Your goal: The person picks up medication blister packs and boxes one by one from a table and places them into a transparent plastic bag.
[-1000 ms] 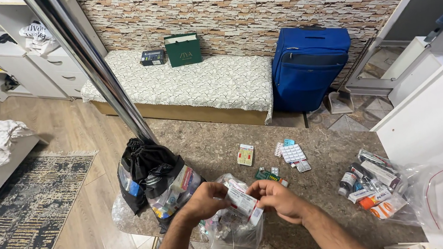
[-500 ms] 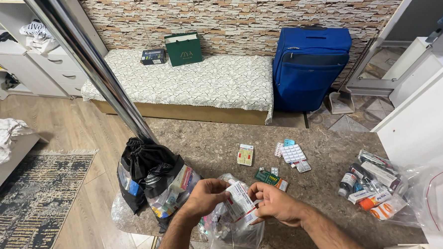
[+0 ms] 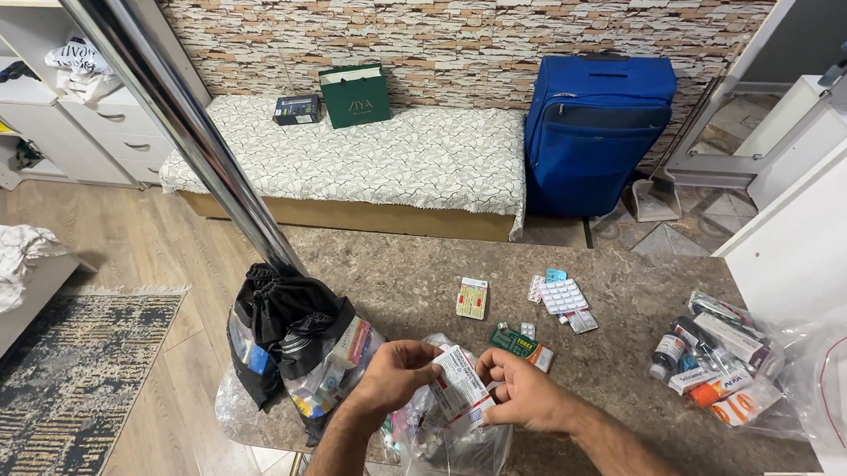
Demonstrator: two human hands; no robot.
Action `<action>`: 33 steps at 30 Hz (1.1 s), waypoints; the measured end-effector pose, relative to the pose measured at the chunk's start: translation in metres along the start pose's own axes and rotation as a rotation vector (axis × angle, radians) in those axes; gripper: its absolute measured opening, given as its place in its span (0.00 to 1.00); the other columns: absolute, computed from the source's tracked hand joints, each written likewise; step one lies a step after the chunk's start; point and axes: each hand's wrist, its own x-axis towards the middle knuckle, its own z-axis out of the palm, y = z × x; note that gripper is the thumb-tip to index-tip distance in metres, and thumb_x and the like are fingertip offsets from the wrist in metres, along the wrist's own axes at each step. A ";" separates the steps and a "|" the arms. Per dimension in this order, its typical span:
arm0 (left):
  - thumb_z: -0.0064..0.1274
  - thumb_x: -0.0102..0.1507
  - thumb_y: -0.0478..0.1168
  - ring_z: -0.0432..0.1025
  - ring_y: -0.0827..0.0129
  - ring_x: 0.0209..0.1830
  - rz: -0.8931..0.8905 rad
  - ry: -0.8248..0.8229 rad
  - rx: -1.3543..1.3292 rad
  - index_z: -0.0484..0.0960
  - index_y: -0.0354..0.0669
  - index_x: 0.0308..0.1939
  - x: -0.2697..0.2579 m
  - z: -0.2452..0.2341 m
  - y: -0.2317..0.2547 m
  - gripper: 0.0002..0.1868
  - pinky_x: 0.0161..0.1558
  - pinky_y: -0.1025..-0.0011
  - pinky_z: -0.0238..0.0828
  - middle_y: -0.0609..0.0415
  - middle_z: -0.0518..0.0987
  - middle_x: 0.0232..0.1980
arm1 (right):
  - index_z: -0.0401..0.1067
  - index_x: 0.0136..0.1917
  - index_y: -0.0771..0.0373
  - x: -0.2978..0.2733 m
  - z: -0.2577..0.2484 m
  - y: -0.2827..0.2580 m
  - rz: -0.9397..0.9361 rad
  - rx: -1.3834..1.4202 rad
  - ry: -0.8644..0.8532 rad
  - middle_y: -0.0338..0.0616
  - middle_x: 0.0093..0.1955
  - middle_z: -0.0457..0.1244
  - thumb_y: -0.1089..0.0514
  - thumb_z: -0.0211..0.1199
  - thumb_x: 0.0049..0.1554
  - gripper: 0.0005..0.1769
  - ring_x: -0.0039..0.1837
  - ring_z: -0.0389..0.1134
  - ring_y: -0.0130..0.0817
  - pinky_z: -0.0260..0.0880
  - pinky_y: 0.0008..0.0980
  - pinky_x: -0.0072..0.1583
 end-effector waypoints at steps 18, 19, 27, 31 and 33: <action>0.57 0.61 0.41 0.78 0.49 0.42 0.283 0.313 0.737 0.83 0.42 0.37 -0.020 0.011 0.014 0.06 0.43 0.56 0.76 0.47 0.84 0.37 | 0.72 0.59 0.65 -0.004 -0.041 0.012 0.166 -0.383 -0.086 0.42 0.39 0.69 0.68 0.60 0.52 0.20 0.37 0.65 0.26 0.62 0.26 0.37; 0.57 0.61 0.41 0.78 0.50 0.42 0.290 0.324 0.716 0.83 0.43 0.37 -0.020 0.013 0.018 0.07 0.44 0.56 0.76 0.47 0.84 0.37 | 0.72 0.60 0.64 -0.001 -0.037 0.016 0.201 -0.435 -0.078 0.41 0.41 0.69 0.69 0.60 0.51 0.22 0.38 0.66 0.26 0.64 0.27 0.39; 0.59 0.58 0.43 0.81 0.54 0.39 0.309 0.311 0.628 0.85 0.47 0.42 -0.038 0.023 0.050 0.10 0.44 0.60 0.77 0.47 0.85 0.37 | 0.74 0.63 0.57 0.029 0.003 0.054 0.094 -0.739 0.207 0.44 0.53 0.72 0.65 0.63 0.50 0.27 0.55 0.72 0.32 0.72 0.34 0.57; 0.57 0.61 0.44 0.81 0.56 0.38 0.310 0.303 0.606 0.86 0.47 0.43 -0.040 0.019 0.052 0.10 0.44 0.60 0.77 0.48 0.85 0.36 | 0.70 0.66 0.64 0.032 0.022 0.061 -0.181 -0.759 0.165 0.55 0.55 0.70 0.69 0.62 0.48 0.31 0.57 0.71 0.45 0.72 0.41 0.57; 0.57 0.60 0.43 0.81 0.55 0.37 0.301 0.330 0.576 0.86 0.47 0.42 -0.043 0.015 0.050 0.10 0.43 0.60 0.77 0.47 0.85 0.36 | 0.72 0.63 0.65 0.026 0.028 0.053 -0.164 -0.900 0.182 0.54 0.54 0.70 0.67 0.65 0.50 0.26 0.57 0.72 0.44 0.73 0.39 0.57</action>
